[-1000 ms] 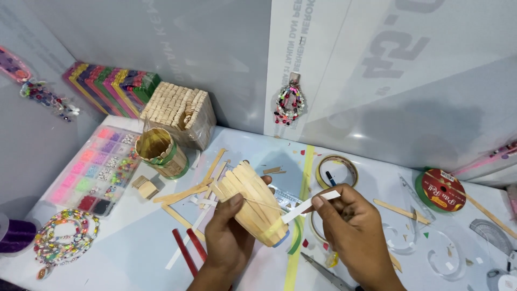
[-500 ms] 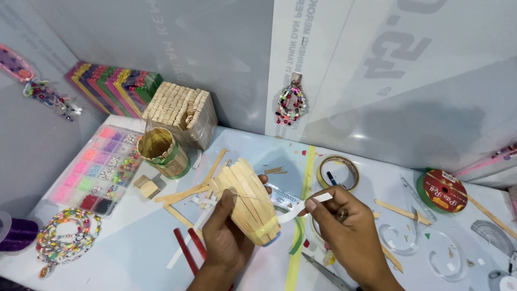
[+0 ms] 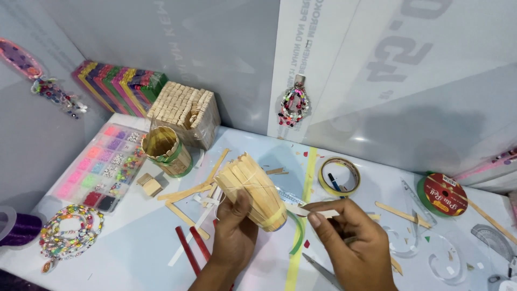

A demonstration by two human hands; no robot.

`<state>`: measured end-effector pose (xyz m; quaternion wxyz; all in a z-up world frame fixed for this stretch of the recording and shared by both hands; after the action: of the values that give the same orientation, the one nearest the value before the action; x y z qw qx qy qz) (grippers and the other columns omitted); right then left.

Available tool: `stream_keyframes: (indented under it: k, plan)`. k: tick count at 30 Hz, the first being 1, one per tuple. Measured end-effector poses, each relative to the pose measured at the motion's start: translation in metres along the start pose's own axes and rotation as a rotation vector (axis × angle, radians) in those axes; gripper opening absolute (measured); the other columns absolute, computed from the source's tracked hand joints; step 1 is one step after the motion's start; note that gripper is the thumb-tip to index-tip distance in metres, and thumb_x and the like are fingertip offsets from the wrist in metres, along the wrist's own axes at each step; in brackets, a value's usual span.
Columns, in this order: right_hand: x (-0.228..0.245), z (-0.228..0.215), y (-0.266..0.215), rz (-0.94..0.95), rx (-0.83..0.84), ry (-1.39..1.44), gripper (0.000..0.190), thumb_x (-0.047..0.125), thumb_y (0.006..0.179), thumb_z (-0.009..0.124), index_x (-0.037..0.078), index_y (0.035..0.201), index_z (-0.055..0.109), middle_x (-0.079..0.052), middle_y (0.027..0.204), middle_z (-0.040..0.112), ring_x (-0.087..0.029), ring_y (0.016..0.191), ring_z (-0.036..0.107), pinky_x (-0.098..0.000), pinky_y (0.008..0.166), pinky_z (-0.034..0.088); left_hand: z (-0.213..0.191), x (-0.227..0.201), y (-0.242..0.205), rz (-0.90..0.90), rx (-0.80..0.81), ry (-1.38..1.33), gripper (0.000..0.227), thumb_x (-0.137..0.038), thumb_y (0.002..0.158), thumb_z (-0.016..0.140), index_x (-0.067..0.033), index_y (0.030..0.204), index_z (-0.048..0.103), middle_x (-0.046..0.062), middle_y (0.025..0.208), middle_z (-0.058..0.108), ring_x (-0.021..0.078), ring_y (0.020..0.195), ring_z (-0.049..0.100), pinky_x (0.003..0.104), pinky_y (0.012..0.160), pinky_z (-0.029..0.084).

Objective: Assembling a decorative container using popsicle sticks and adhesive tape on a craft table.

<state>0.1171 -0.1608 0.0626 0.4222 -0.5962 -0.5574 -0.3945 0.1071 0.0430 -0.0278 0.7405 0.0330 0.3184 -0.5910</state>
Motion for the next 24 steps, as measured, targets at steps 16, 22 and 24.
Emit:
stream_keyframes:
  k: [16,22,24]
  plan:
    - [0.071,0.033,-0.058,-0.87,-0.122,-0.343,0.002,0.012,0.088,0.07,0.011,0.089,0.072,-0.003,0.103,0.081,-0.007,0.059,0.072,-0.0192,0.051,0.053,0.023,-0.023,-0.02,0.384,0.269,0.432,0.065,-0.031,0.088,0.074,-0.0071,0.142,0.048,0.012,0.121,0.069,0.0276,0.113,0.068,0.042,0.095,0.058]
    - [0.056,0.043,-0.066,-0.906,-0.205,-0.434,0.004,0.011,0.089,0.07,0.013,0.09,0.073,-0.002,0.115,0.078,-0.009,0.051,0.06,-0.0205,0.053,0.049,0.011,-0.02,-0.018,0.383,0.206,0.39,0.074,-0.031,0.086,0.076,-0.011,0.147,0.04,0.013,0.124,0.068,0.0264,0.111,0.068,0.041,0.092,0.059]
    - [0.054,0.045,-0.067,-0.968,-0.165,-0.451,0.006,0.011,0.089,0.07,0.011,0.093,0.074,-0.006,0.119,0.077,-0.011,0.06,0.071,-0.0225,0.055,0.055,0.013,-0.021,-0.018,0.39,0.23,0.345,0.073,-0.03,0.087,0.077,-0.0109,0.147,0.04,0.013,0.123,0.067,0.026,0.11,0.067,0.041,0.091,0.059]
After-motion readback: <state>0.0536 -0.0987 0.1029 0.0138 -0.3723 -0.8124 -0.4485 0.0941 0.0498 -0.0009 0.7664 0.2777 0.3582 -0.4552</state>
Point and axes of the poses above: each hand's wrist, its own y-axis towards the middle knuckle, its own z-axis out of the palm, x = y × z, the point moved 10 cm from there along y, towards the middle knuckle
